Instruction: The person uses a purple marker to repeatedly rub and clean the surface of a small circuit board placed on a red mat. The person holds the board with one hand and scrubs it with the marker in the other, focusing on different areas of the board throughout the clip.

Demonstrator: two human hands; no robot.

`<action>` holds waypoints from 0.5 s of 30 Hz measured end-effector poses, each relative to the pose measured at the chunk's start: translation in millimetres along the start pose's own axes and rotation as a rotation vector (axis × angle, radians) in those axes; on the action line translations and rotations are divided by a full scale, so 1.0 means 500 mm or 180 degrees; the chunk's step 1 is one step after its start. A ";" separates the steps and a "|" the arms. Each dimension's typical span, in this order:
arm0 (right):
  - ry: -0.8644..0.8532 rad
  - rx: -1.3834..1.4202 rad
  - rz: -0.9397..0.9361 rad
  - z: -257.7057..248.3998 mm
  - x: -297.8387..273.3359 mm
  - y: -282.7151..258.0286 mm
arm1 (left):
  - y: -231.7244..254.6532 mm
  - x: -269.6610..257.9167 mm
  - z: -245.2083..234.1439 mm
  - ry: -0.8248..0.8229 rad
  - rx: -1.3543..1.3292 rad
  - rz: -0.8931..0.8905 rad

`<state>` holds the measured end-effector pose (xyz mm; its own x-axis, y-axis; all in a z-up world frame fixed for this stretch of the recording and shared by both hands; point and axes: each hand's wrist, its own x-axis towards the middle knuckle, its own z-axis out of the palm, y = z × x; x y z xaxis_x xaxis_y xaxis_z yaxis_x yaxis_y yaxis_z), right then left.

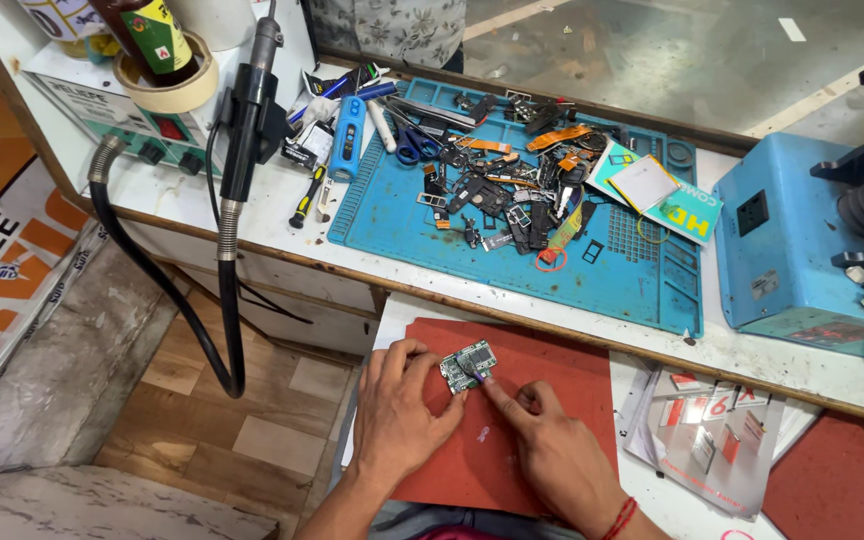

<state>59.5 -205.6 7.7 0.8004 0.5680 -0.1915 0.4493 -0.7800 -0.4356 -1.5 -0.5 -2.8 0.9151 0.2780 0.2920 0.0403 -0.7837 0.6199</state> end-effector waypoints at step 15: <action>0.0245 0.0170 -0.0446 -0.001 0.007 0.006 | 0.000 0.000 0.003 0.0024 0.0071 0.0007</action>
<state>63.8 -206.1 6.2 0.7603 0.6469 -0.0587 0.5386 -0.6783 -0.4998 -1.2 -1.3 -3.9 0.9121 0.2806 0.2989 0.0474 -0.7964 0.6030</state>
